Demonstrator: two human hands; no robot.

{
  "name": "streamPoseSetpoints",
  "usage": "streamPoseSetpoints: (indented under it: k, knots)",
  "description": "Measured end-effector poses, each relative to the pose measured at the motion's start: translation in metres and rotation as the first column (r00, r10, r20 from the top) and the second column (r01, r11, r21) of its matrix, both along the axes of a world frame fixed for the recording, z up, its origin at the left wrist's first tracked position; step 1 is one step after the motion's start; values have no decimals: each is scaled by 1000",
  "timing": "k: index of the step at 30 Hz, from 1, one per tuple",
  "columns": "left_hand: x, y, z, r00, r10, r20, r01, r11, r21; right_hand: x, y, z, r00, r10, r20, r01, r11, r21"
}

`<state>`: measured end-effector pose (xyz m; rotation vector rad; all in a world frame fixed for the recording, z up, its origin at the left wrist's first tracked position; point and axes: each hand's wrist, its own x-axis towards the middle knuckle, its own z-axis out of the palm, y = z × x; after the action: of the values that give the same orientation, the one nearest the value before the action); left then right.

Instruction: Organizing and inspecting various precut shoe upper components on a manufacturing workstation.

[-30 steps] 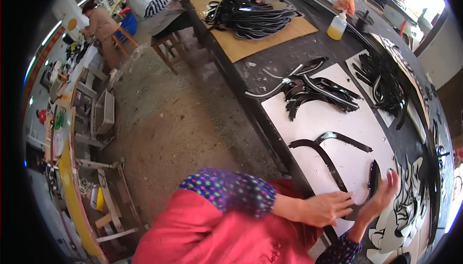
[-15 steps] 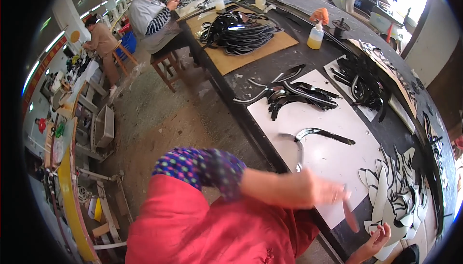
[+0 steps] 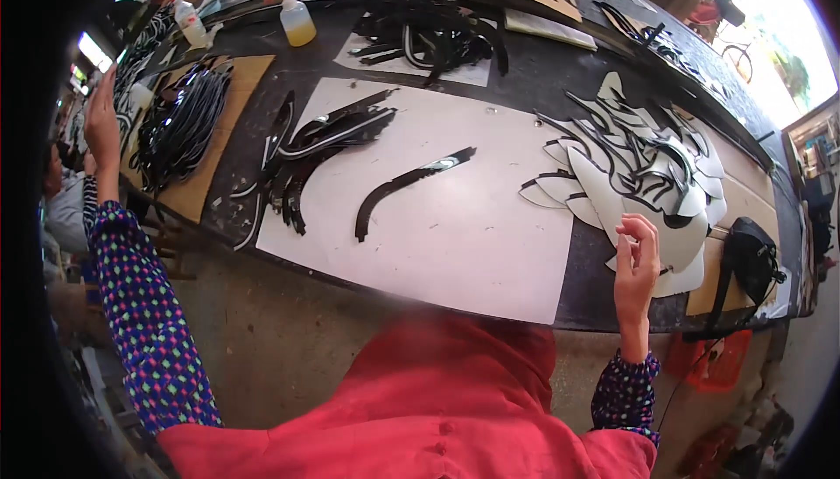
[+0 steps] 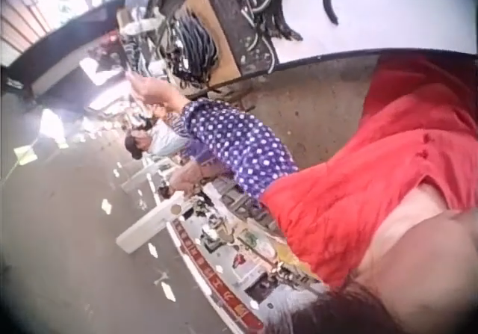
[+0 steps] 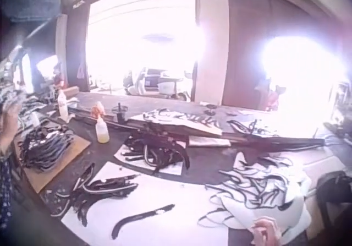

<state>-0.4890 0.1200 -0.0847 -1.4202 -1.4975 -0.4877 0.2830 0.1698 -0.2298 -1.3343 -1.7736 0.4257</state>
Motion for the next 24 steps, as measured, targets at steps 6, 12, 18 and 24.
streamPoseSetpoints:
  k: [6, 12, 18, 24]
  knots:
    - [-2, 6, -159, 571, 378, 729, -126, 918, -376, 39, 10, 4, 947, -149, 284, 128, 988, 92]
    - [112, 5, -132, 820, 90, 566, 30, 980, -199, 124, 48, 14, 769, -453, 451, 353, 889, 293]
    - [357, 11, -142, 730, -251, 636, 560, 752, -347, 93, 48, 25, 815, -359, 455, 287, 932, 222]
    - [441, 8, -157, 737, -296, 607, 627, 636, -450, 111, 72, 23, 863, -235, 447, 135, 960, 244]
